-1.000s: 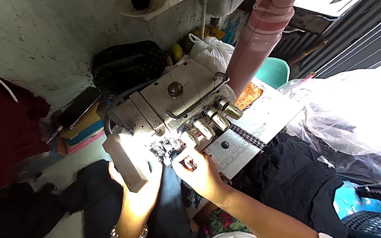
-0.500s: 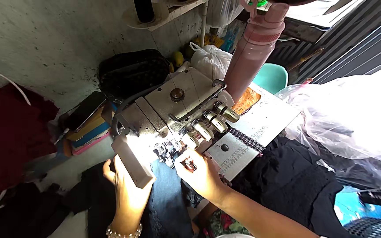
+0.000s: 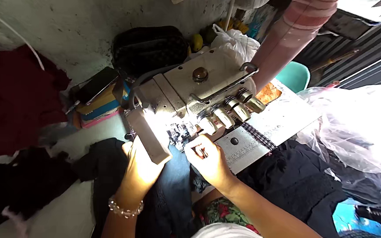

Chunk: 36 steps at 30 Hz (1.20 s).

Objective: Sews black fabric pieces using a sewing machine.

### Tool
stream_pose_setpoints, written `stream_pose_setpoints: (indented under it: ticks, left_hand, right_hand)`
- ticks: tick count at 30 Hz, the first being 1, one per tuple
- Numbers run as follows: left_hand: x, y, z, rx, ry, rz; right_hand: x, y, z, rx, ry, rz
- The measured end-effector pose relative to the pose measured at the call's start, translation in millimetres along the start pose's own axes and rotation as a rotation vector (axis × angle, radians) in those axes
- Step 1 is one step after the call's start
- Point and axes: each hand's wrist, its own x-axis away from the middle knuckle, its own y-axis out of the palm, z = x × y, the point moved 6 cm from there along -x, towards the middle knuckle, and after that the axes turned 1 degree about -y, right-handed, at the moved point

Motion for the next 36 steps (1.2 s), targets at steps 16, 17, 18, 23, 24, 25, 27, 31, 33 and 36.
stream_pose_setpoints:
  ticks: [16, 17, 18, 23, 24, 25, 27, 31, 33, 36]
  left_hand:
    - [-42, -39, -10, -0.186, 0.016, -0.118]
    - [-41, -42, -15, -0.210, 0.033, -0.071]
    - [-39, -41, -18, -0.193, 0.045, -0.059]
    - [-38, -19, -13, 0.003, 0.175, -0.052]
    - [-38, -17, -10, 0.001, 0.225, -0.029]
    - [-38, -18, -6, -0.013, 0.264, -0.017]
    - [-35, -23, 1, -0.053, 0.320, -0.004]
    - [-21, -37, 7, -0.246, 0.248, 0.095]
    - [-4, -40, 20, -0.312, 0.214, 0.134]
    - [29, -25, 41, -0.247, 0.254, 0.170]
  right_hand:
    - [-1, -2, -4, -0.045, -0.028, -0.030]
    - [-1, -2, -5, -0.040, -0.030, -0.031]
    - [-1, -1, -5, -0.037, -0.029, -0.034]
    - [-1, 0, -4, -0.054, -0.015, -0.038]
    - [-1, -1, -5, -0.042, -0.020, -0.039]
    - [-2, -2, -5, -0.015, -0.028, -0.041]
    - [-3, -6, -8, 0.096, -0.063, -0.045]
    - [-3, -15, -21, 0.263, -0.217, -0.019]
    - [-5, -15, -31, 0.276, -0.306, -0.034]
    - [-8, -7, -42, 0.310, -0.405, -0.138]
